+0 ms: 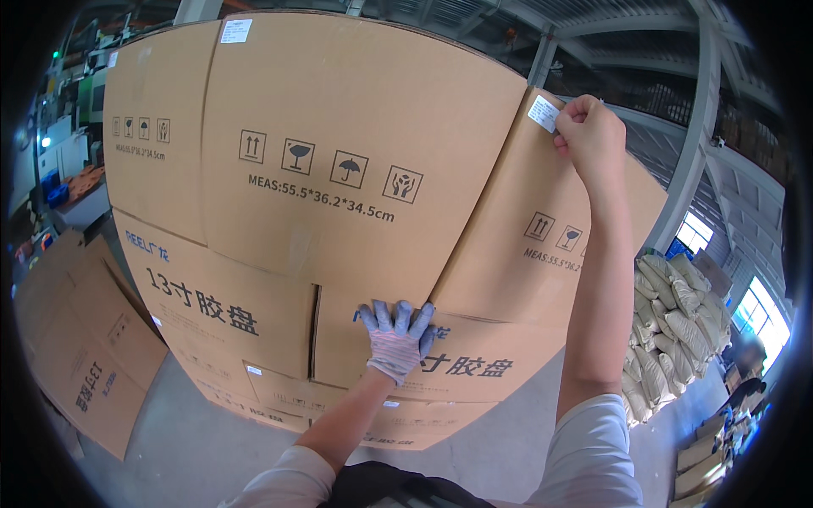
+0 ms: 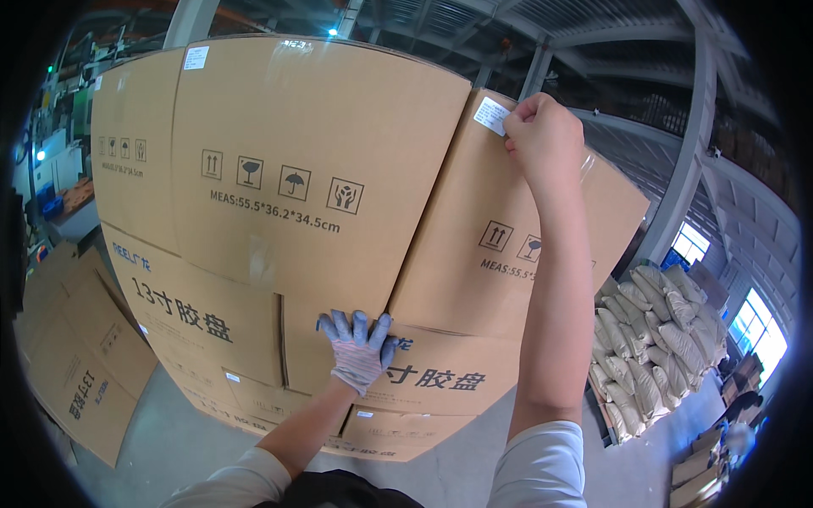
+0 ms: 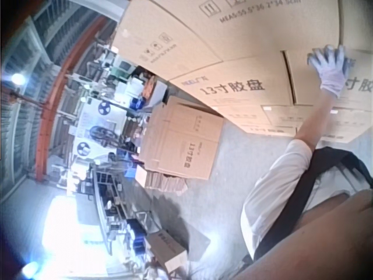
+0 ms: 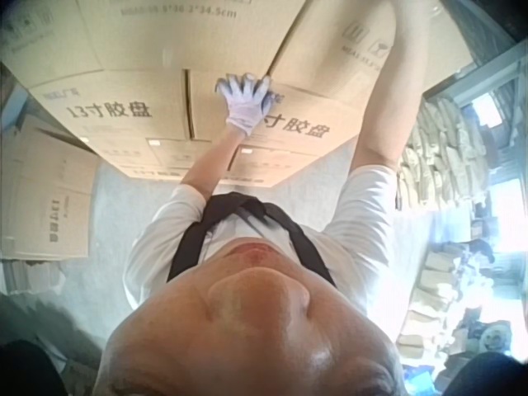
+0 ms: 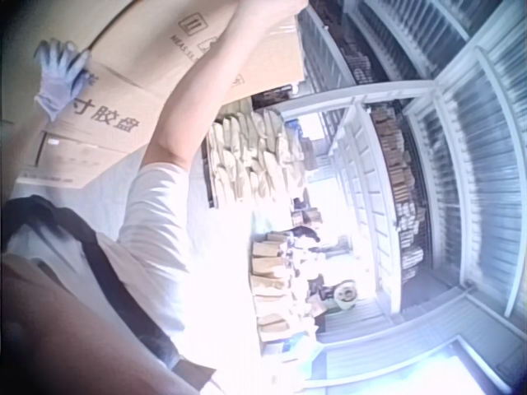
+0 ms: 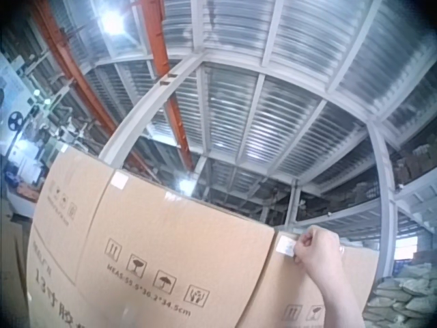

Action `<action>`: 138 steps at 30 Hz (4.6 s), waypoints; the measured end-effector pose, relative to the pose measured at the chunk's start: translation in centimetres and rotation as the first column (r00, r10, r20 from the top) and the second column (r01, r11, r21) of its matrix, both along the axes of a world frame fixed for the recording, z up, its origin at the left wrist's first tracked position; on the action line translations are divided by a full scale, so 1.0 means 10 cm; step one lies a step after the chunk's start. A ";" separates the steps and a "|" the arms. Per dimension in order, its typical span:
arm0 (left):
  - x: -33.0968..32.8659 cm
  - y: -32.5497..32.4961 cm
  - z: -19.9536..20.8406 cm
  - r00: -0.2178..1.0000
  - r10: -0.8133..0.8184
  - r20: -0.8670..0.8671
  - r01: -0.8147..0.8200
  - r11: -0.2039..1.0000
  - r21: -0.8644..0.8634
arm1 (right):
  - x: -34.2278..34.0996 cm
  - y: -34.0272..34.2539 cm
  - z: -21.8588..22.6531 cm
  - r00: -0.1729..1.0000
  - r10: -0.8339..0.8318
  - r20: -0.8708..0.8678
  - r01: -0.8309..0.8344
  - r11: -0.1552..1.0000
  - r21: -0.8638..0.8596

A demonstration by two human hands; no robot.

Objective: The person prepares shipping materials by peeling labels from a document, assembling a cardboard box from a flat sheet, and sealing the bottom with a tape dispenser before placing blue plastic reels inside.

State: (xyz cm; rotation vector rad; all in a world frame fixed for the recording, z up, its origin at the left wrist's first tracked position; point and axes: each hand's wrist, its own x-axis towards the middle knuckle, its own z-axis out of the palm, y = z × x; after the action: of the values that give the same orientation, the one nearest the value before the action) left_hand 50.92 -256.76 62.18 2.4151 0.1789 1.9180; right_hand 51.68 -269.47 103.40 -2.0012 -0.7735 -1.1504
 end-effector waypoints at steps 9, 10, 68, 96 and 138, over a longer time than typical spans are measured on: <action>0.02 0.00 -0.02 1.000 0.010 0.004 -0.010 1.000 -0.001 | 0.25 -0.26 -0.15 0.891 0.453 -0.036 -0.433 0.870 0.238; 0.03 0.01 -0.02 1.000 0.017 0.007 -0.017 1.000 0.002 | 0.21 -0.22 -0.14 0.923 0.383 -0.037 -0.369 0.907 0.201; 0.01 0.02 -0.03 1.000 -0.001 -0.009 0.001 1.000 0.008 | 0.21 -0.21 -0.05 0.986 0.152 0.063 -0.154 0.988 0.021; 0.03 0.01 -0.02 1.000 0.025 0.010 -0.025 1.000 0.017 | 0.16 -0.11 -0.01 0.969 -0.011 0.247 0.045 0.990 -0.134; 0.00 0.01 0.02 1.000 0.015 0.005 -0.015 1.000 0.010 | 0.12 -0.16 -0.04 0.988 0.112 0.106 -0.114 0.993 0.018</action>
State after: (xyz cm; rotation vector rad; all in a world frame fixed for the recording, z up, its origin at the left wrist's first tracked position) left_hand 50.88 -256.69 62.41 2.4215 0.1883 1.9360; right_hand 52.83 -271.05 102.95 -1.8644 -0.9095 -1.1997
